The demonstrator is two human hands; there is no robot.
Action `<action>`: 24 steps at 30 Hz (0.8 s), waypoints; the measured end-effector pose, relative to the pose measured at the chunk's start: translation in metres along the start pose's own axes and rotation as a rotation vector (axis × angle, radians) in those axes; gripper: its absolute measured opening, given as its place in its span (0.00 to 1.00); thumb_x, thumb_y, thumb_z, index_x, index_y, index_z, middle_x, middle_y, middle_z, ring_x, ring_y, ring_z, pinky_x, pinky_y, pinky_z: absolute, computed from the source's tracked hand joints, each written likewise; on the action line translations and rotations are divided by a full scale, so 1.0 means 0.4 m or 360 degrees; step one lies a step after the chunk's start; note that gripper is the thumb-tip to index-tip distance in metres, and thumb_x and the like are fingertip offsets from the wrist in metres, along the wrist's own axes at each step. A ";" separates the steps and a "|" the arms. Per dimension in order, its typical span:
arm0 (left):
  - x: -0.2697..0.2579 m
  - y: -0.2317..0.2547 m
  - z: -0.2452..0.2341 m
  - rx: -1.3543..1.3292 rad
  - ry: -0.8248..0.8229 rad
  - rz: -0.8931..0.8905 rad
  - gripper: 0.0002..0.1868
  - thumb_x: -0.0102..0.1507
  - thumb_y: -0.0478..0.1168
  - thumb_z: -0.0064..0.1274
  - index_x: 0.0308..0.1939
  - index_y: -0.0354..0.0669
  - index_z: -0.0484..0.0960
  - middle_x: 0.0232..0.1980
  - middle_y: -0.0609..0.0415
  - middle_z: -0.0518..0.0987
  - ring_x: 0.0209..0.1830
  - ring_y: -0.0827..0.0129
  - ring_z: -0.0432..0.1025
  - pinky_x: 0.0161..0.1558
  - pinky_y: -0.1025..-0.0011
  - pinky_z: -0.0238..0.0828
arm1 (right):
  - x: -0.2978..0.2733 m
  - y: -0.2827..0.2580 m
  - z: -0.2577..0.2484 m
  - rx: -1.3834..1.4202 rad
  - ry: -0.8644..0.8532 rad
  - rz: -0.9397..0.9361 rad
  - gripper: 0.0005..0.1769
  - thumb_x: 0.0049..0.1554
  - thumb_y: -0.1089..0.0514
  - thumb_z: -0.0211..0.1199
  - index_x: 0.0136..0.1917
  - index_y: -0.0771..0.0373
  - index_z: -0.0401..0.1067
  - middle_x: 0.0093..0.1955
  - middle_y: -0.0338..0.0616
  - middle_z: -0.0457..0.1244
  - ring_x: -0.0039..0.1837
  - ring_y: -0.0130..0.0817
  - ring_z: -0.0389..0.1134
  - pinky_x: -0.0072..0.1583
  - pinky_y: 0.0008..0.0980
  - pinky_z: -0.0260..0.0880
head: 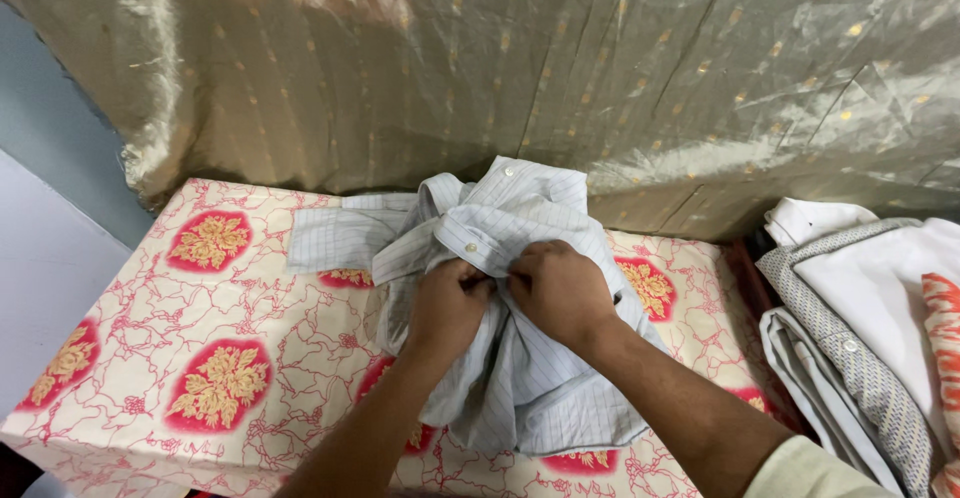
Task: The person folds a light-colored striped shirt on a patterned table. They button the collar, lay the shirt flat, fold the sleeves inward, and then fold the body into a compact rectangle.
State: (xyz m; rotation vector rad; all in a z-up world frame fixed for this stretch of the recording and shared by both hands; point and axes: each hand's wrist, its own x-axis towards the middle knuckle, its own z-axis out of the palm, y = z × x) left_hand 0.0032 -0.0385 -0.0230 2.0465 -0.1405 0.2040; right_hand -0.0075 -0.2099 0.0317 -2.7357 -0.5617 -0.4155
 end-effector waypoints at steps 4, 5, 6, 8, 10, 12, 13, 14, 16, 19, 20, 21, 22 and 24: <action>-0.016 0.004 -0.067 -0.0788 -0.0455 -0.0302 0.07 0.61 0.38 0.62 0.36 0.36 0.85 0.31 0.53 0.83 0.29 0.67 0.73 0.35 0.66 0.70 | 0.038 0.020 -0.025 0.1233 -0.0246 0.1083 0.12 0.58 0.52 0.64 0.48 0.61 0.79 0.46 0.49 0.72 0.46 0.38 0.74 0.51 0.36 0.75; -0.021 0.014 -0.088 -0.0974 -0.0445 -0.0518 0.07 0.61 0.39 0.60 0.36 0.38 0.85 0.32 0.55 0.83 0.30 0.68 0.73 0.36 0.68 0.70 | 0.052 0.027 -0.042 0.1823 -0.0235 0.1341 0.12 0.57 0.54 0.64 0.49 0.62 0.78 0.47 0.49 0.71 0.46 0.38 0.73 0.51 0.37 0.75; -0.029 0.022 -0.120 -0.1159 -0.0430 -0.0734 0.06 0.62 0.40 0.59 0.37 0.41 0.85 0.32 0.57 0.83 0.31 0.70 0.74 0.36 0.69 0.69 | 0.063 0.031 -0.062 0.2418 -0.0217 0.1588 0.12 0.57 0.55 0.63 0.51 0.63 0.78 0.49 0.48 0.71 0.47 0.38 0.72 0.50 0.37 0.75; -0.037 0.048 -0.162 -0.1517 -0.0380 -0.0914 0.05 0.62 0.41 0.58 0.37 0.44 0.84 0.33 0.60 0.83 0.32 0.72 0.74 0.38 0.71 0.69 | 0.074 0.036 -0.104 0.2591 -0.0284 0.1642 0.14 0.58 0.53 0.63 0.53 0.63 0.76 0.50 0.45 0.71 0.48 0.36 0.72 0.51 0.37 0.75; -0.038 0.077 -0.189 -0.1856 -0.0325 -0.0824 0.05 0.61 0.42 0.59 0.37 0.47 0.82 0.34 0.60 0.82 0.34 0.72 0.75 0.41 0.70 0.71 | 0.081 0.027 -0.133 0.2728 -0.0310 0.1620 0.15 0.58 0.52 0.64 0.54 0.64 0.75 0.51 0.44 0.71 0.49 0.35 0.72 0.52 0.37 0.76; -0.031 0.105 -0.190 -0.1526 -0.0346 -0.0735 0.06 0.61 0.41 0.61 0.37 0.43 0.84 0.33 0.59 0.82 0.30 0.73 0.73 0.36 0.72 0.69 | 0.084 0.014 -0.150 0.2827 -0.0294 0.1530 0.14 0.58 0.53 0.63 0.53 0.64 0.76 0.52 0.45 0.71 0.51 0.36 0.73 0.55 0.38 0.77; -0.026 0.117 -0.184 -0.1360 -0.0361 -0.0689 0.06 0.61 0.40 0.62 0.37 0.41 0.85 0.32 0.59 0.82 0.29 0.74 0.73 0.34 0.73 0.68 | 0.085 0.007 -0.154 0.2808 -0.0261 0.1503 0.14 0.58 0.53 0.63 0.53 0.64 0.76 0.52 0.45 0.72 0.51 0.35 0.73 0.55 0.37 0.77; -0.023 0.129 -0.175 -0.1246 -0.0379 -0.0571 0.06 0.61 0.39 0.62 0.36 0.40 0.85 0.31 0.58 0.82 0.27 0.75 0.72 0.32 0.74 0.67 | 0.087 0.001 -0.155 0.2789 -0.0228 0.1476 0.13 0.58 0.54 0.63 0.52 0.64 0.76 0.52 0.45 0.72 0.51 0.35 0.74 0.56 0.37 0.77; -0.015 0.147 -0.153 -0.1019 -0.0416 -0.0336 0.06 0.60 0.38 0.64 0.36 0.38 0.87 0.28 0.57 0.82 0.24 0.76 0.71 0.29 0.76 0.67 | 0.082 -0.008 -0.155 0.2767 -0.0204 0.1360 0.13 0.59 0.55 0.63 0.53 0.65 0.76 0.51 0.45 0.72 0.51 0.34 0.73 0.56 0.35 0.76; -0.008 0.173 -0.128 -0.0875 -0.0298 -0.0164 0.06 0.59 0.36 0.65 0.34 0.35 0.87 0.28 0.57 0.83 0.24 0.80 0.73 0.29 0.80 0.70 | 0.066 -0.014 -0.153 0.2717 -0.0191 0.1161 0.10 0.59 0.60 0.64 0.54 0.66 0.76 0.50 0.44 0.71 0.51 0.31 0.72 0.55 0.33 0.74; -0.005 0.178 -0.128 -0.0827 -0.0306 -0.0185 0.06 0.59 0.36 0.64 0.34 0.36 0.87 0.28 0.57 0.84 0.24 0.80 0.74 0.29 0.79 0.71 | 0.063 -0.015 -0.150 0.2677 -0.0165 0.1140 0.10 0.58 0.63 0.65 0.54 0.65 0.76 0.50 0.43 0.71 0.51 0.30 0.72 0.56 0.31 0.74; -0.001 0.185 -0.127 -0.0779 -0.0318 -0.0203 0.06 0.59 0.36 0.64 0.34 0.36 0.87 0.28 0.57 0.84 0.24 0.79 0.74 0.30 0.79 0.72 | 0.056 -0.016 -0.150 0.2637 -0.0135 0.1119 0.11 0.57 0.66 0.65 0.54 0.65 0.76 0.50 0.43 0.71 0.52 0.28 0.73 0.57 0.29 0.74; -0.001 0.191 -0.126 -0.0730 -0.0329 -0.0220 0.05 0.60 0.36 0.63 0.34 0.37 0.87 0.28 0.57 0.85 0.24 0.79 0.75 0.30 0.79 0.73 | 0.049 -0.017 -0.149 0.2594 -0.0104 0.1109 0.10 0.55 0.67 0.65 0.52 0.65 0.76 0.48 0.42 0.72 0.51 0.28 0.74 0.56 0.28 0.75; -0.013 0.203 -0.121 -0.0700 -0.0414 -0.0221 0.06 0.60 0.36 0.63 0.34 0.36 0.87 0.29 0.55 0.85 0.25 0.78 0.75 0.30 0.79 0.73 | 0.034 -0.022 -0.153 0.2507 -0.0039 0.1089 0.09 0.53 0.69 0.65 0.49 0.65 0.77 0.46 0.41 0.73 0.49 0.28 0.75 0.54 0.26 0.76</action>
